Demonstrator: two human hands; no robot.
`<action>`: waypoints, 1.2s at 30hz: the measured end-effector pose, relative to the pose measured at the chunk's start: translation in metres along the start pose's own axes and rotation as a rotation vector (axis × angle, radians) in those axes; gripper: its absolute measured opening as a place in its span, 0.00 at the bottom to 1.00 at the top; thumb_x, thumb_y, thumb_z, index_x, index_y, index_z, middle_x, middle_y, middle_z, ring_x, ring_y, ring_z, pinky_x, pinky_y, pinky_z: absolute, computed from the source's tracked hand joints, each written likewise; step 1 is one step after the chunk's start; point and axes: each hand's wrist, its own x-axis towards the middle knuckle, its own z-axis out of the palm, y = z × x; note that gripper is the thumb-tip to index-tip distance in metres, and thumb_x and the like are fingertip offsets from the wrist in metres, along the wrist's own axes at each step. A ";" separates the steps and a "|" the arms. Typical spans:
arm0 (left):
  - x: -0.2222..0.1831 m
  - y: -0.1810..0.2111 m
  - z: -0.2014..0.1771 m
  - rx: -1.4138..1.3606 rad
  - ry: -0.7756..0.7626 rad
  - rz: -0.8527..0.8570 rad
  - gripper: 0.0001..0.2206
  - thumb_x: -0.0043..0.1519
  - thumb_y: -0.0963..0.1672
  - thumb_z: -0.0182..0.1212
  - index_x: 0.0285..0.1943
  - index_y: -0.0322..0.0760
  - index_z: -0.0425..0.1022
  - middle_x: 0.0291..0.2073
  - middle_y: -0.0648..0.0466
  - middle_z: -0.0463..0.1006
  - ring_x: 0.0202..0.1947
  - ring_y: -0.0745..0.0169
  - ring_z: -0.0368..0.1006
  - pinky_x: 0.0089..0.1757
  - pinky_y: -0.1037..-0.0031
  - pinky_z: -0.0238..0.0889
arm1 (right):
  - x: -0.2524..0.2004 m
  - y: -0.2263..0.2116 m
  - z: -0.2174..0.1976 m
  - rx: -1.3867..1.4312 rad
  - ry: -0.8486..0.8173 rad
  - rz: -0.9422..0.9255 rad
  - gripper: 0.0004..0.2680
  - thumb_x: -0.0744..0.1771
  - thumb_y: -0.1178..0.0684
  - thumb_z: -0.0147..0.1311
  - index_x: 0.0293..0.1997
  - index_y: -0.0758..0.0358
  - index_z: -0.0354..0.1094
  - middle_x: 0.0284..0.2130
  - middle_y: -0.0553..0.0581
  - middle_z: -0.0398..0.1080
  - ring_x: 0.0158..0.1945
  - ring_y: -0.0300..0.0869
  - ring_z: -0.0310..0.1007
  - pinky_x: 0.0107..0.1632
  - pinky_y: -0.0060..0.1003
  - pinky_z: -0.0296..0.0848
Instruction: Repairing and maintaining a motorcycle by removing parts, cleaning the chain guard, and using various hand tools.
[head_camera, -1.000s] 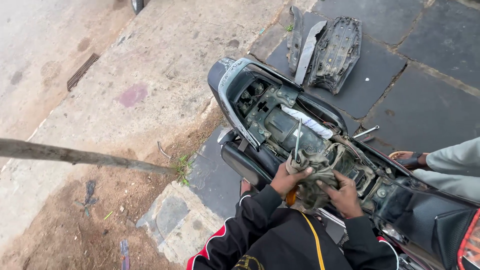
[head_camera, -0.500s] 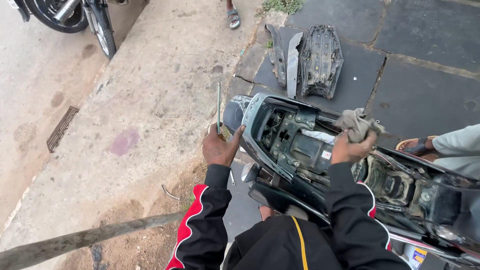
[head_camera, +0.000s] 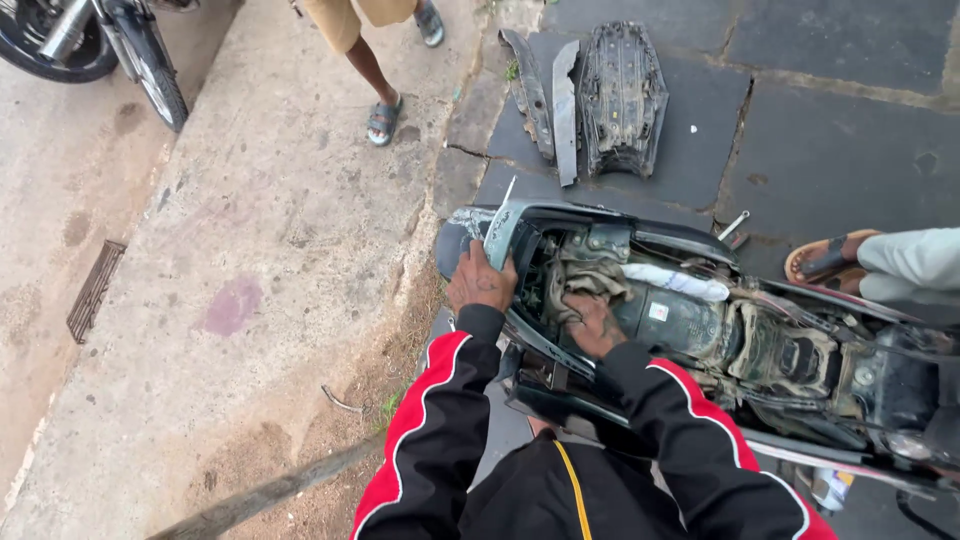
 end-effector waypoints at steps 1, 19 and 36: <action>-0.008 -0.004 0.004 0.007 -0.024 0.002 0.23 0.60 0.56 0.63 0.49 0.37 0.71 0.42 0.39 0.79 0.43 0.32 0.77 0.43 0.47 0.69 | -0.025 0.003 -0.009 0.007 -0.001 0.024 0.19 0.61 0.56 0.56 0.58 0.67 0.70 0.55 0.68 0.72 0.61 0.60 0.70 0.64 0.51 0.68; -0.003 0.004 0.008 -0.027 0.010 0.038 0.21 0.58 0.54 0.67 0.50 0.36 0.75 0.41 0.38 0.81 0.43 0.33 0.77 0.42 0.48 0.68 | -0.070 -0.020 -0.021 -0.170 0.128 0.020 0.19 0.58 0.63 0.56 0.55 0.63 0.73 0.59 0.66 0.70 0.66 0.62 0.64 0.68 0.55 0.57; -0.018 0.021 0.013 0.180 0.011 -0.136 0.20 0.60 0.52 0.64 0.56 0.42 0.70 0.40 0.35 0.81 0.42 0.28 0.78 0.43 0.45 0.69 | -0.021 0.013 -0.047 -0.455 0.042 -0.015 0.29 0.54 0.57 0.63 0.64 0.60 0.65 0.60 0.65 0.69 0.65 0.57 0.63 0.62 0.52 0.52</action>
